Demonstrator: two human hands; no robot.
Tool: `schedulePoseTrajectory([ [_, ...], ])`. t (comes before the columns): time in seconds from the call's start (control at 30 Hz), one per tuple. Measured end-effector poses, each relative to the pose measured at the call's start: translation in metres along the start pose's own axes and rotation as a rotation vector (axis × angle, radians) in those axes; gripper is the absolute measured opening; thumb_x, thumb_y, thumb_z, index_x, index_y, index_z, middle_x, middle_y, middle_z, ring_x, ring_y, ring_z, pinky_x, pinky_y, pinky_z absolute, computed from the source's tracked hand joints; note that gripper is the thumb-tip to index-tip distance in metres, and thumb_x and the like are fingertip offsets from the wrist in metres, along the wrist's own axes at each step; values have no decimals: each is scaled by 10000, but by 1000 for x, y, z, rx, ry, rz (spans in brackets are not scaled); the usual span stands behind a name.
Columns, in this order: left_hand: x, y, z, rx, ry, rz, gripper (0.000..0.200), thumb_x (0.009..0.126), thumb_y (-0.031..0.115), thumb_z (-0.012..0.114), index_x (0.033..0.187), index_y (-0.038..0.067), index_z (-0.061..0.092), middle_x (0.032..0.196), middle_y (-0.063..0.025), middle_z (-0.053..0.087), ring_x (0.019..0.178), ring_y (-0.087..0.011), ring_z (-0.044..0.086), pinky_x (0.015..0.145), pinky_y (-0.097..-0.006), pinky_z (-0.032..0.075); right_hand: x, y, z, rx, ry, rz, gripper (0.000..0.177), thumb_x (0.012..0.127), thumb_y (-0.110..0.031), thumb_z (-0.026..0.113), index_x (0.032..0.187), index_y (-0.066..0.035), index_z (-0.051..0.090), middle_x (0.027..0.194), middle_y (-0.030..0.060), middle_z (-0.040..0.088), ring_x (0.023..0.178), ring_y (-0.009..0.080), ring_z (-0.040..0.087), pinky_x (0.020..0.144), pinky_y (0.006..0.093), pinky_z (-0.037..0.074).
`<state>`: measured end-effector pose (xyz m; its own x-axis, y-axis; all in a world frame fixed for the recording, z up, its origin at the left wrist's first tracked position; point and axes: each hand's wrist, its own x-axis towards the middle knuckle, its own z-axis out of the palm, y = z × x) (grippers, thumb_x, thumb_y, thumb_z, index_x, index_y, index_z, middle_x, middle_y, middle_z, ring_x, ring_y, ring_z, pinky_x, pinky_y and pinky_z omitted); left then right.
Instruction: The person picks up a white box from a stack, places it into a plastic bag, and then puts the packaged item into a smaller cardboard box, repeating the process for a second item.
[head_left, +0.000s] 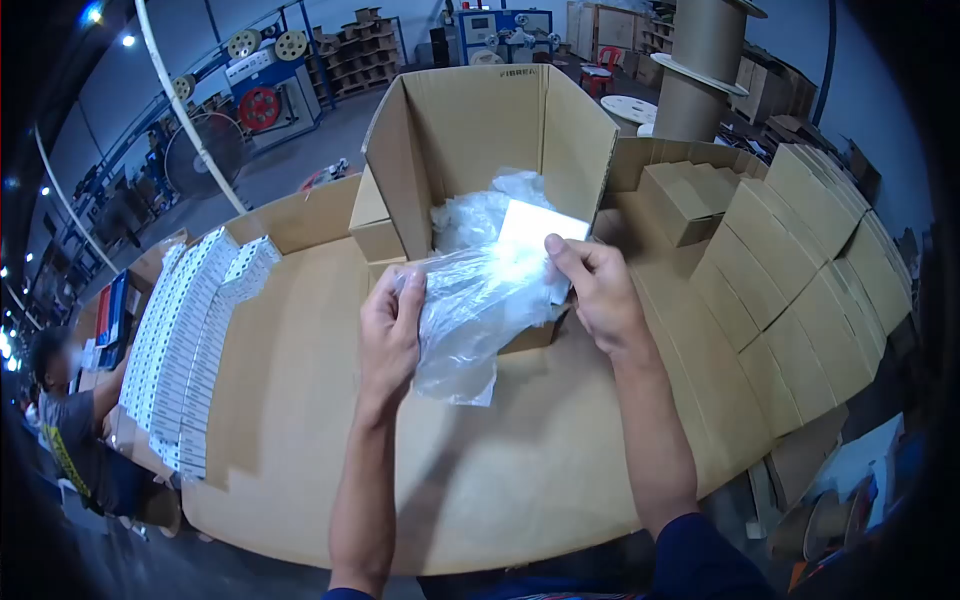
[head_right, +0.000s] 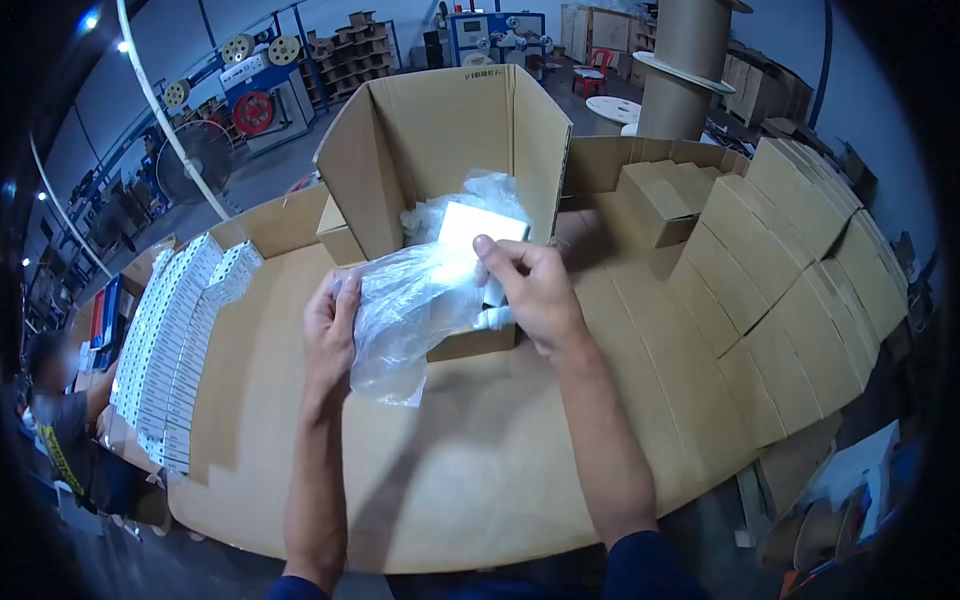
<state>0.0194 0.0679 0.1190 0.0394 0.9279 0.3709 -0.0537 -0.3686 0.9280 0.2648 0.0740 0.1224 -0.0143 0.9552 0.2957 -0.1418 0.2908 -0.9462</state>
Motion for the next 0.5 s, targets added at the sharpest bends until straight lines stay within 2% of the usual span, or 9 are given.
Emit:
schedulePoseTrajectory([
  [0.1,-55,-8,9,-125,175,-58,303,1108,239,486,946,12,605,837,39,539,765,-44,447,678,-239,412,-62,5,13,153,-75,34,459,1029,-413,621,1047,42,681,905,64,688,770,127,675,748,276,569],
  [0.13,-73,-13,12,-140,231,-60,309,1109,244,482,949,11,606,837,35,541,764,-48,446,677,-243,415,-81,20,10,114,-158,-24,489,999,-409,667,1090,71,665,953,81,685,813,134,682,772,283,576],
  [0.17,-90,-15,17,-153,286,-66,314,1111,249,479,952,11,607,836,32,544,763,-51,446,676,-248,417,-103,23,19,107,-122,108,524,954,-391,733,1143,89,645,1002,89,671,870,139,674,802,298,582],
  [0.2,-106,-14,27,-183,368,-107,322,1113,256,473,956,11,611,848,26,559,775,-55,462,692,-248,430,-126,25,31,263,-109,98,553,900,-335,808,1196,95,624,1086,100,650,947,154,663,837,298,573],
  [0.23,-121,-12,34,-214,449,-143,330,1115,263,467,961,11,615,860,21,574,788,-59,478,707,-248,443,-145,26,42,296,-87,117,528,887,-297,825,1180,96,631,1098,102,643,965,158,657,846,297,567],
  [0.27,-140,-43,22,-150,419,-160,398,1116,327,448,1144,-26,628,1060,-83,691,939,-126,650,809,-284,545,-162,28,51,327,-66,133,504,873,-260,842,1163,98,637,1111,104,637,983,163,652,855,296,561],
  [0.3,-152,-44,21,-169,438,-181,404,1115,331,450,1125,-27,637,1046,-87,693,932,-126,650,797,-285,545,-176,31,58,360,-44,151,482,859,-222,859,1146,100,644,1123,106,630,1002,167,646,864,295,555],
  [0.4,-176,-42,27,-195,488,-273,455,1117,356,440,1027,-23,676,969,-95,700,904,-126,649,792,-282,537,-202,60,67,-114,-17,163,420,831,-88,868,1163,70,665,1187,99,632,1094,165,616,942,299,514],
  [0.5,-193,-58,7,-237,428,-309,367,1105,294,478,1105,-30,648,1043,-110,691,926,-126,643,819,-276,524,-207,66,73,-98,61,185,270,856,-51,835,1061,69,707,1156,99,616,1049,161,615,908,295,512],
])
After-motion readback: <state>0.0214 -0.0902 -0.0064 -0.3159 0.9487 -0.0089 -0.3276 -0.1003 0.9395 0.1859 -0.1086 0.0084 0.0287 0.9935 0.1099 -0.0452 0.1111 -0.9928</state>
